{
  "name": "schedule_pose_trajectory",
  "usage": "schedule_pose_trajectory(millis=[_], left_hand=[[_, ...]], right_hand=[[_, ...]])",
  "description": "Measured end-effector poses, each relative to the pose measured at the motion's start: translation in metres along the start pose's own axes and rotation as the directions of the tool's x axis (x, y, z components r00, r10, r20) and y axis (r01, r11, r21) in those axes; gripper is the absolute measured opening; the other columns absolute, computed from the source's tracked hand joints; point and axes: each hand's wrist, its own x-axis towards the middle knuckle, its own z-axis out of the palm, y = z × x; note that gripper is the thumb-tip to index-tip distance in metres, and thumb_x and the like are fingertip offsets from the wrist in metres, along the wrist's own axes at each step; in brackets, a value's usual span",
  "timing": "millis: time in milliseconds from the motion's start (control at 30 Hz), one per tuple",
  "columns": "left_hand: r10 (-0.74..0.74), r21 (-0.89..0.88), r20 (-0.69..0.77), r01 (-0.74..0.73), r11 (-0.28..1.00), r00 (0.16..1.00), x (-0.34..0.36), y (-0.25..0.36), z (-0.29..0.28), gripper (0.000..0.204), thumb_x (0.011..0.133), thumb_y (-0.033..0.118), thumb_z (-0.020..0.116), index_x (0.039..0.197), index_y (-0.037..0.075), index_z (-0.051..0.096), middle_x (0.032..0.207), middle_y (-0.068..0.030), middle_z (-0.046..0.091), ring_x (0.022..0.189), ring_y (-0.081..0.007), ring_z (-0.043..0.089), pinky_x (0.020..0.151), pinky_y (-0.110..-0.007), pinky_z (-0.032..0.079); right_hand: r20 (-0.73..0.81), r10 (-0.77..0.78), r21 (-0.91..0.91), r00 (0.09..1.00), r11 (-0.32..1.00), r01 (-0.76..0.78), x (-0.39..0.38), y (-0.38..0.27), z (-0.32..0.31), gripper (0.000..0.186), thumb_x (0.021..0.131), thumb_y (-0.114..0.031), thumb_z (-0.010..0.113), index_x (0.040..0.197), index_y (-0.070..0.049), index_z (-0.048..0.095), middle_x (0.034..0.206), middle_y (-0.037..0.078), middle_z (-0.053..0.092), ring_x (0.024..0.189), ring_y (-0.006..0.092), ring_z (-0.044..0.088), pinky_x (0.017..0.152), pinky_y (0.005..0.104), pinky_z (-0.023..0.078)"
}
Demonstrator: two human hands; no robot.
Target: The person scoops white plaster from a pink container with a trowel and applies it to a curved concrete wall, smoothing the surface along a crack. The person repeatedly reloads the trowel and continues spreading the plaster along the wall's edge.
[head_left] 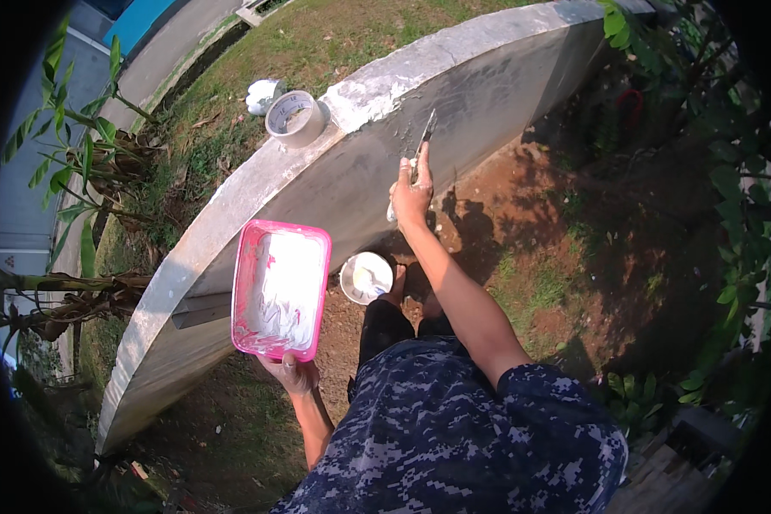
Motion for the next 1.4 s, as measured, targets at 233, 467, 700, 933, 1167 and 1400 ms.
schedule_pose_trajectory(millis=[233, 467, 700, 933, 1167, 1400], left_hand=[[-0.047, 0.086, 0.117, 0.037, 0.996, 0.992, 0.025, 0.017, -0.008, 0.100, 0.072, 0.037, 0.085, 0.147, 0.006, 0.027, 0.145, -0.0132, 0.041, 0.131, -0.0298, 0.044, 0.111, -0.049, 0.037], [-0.076, 0.162, 0.168, 0.048, 0.986, 0.983, 0.053, 0.030, -0.014, 0.098, 0.074, 0.039, 0.083, 0.146, 0.004, 0.026, 0.144, -0.0132, 0.041, 0.131, -0.0296, 0.044, 0.112, -0.047, 0.035], [-0.178, 0.178, 0.370, 0.118, 0.977, 0.912, 0.092, 0.022, -0.002, 0.100, 0.071, 0.038, 0.085, 0.143, 0.001, 0.027, 0.138, -0.0138, 0.045, 0.126, -0.0275, 0.048, 0.106, -0.045, 0.042], [-0.145, 0.134, 0.284, 0.111, 0.985, 0.948, 0.091, 0.017, -0.008, 0.107, 0.067, 0.040, 0.088, 0.145, 0.003, 0.024, 0.139, -0.0138, 0.043, 0.126, -0.0285, 0.048, 0.106, -0.047, 0.042], [-0.157, 0.130, 0.192, 0.133, 0.983, 0.969, 0.091, 0.012, -0.012, 0.115, 0.065, 0.041, 0.089, 0.149, 0.007, 0.016, 0.142, -0.0154, 0.038, 0.127, -0.0319, 0.046, 0.105, -0.052, 0.044], [-0.127, 0.040, 0.287, 0.121, 0.992, 0.949, 0.097, 0.001, -0.014, 0.100, 0.073, 0.035, 0.084, 0.146, 0.003, 0.024, 0.141, -0.0147, 0.041, 0.128, -0.0296, 0.046, 0.108, -0.048, 0.040]], right_hand=[[-0.030, 0.037, -0.113, 0.999, 0.993, -0.041, -0.015, -0.019, 0.068, 0.062, 0.098, -0.015, 0.051, 0.153, -0.011, 0.023, 0.143, 0.023, 0.044, 0.128, 0.0346, 0.046, 0.101, 0.0388, 0.041], [-0.002, -0.061, -0.099, 0.998, 0.993, 0.060, -0.063, 0.013, 0.095, 0.061, 0.096, -0.014, 0.050, 0.152, -0.008, 0.025, 0.116, 0.024, 0.055, 0.099, 0.0355, 0.055, 0.089, 0.0412, 0.045], [0.055, -0.288, -0.164, 0.956, 0.942, 0.294, -0.091, -0.002, 0.029, 0.061, 0.092, -0.005, 0.055, 0.149, -0.006, 0.033, 0.112, 0.019, 0.057, 0.096, 0.0308, 0.057, 0.084, 0.0359, 0.046], [0.018, -0.320, -0.348, 0.947, 0.886, 0.306, -0.006, -0.037, 0.033, 0.063, 0.093, -0.008, 0.054, 0.151, -0.008, 0.028, 0.131, 0.021, 0.054, 0.107, 0.0388, 0.055, 0.094, 0.0422, 0.044], [0.112, -0.233, -0.306, 0.966, 0.917, 0.257, -0.066, -0.026, 0.043, 0.064, 0.092, -0.006, 0.055, 0.150, -0.006, 0.029, 0.113, 0.023, 0.059, 0.093, 0.0373, 0.057, 0.084, 0.0415, 0.047], [0.160, -0.421, -0.370, 0.893, 0.813, 0.450, -0.048, -0.036, 0.028, 0.062, 0.091, 0.001, 0.052, 0.148, 0.004, 0.026, 0.130, 0.027, 0.053, 0.095, 0.0390, 0.053, 0.083, 0.0416, 0.044]])
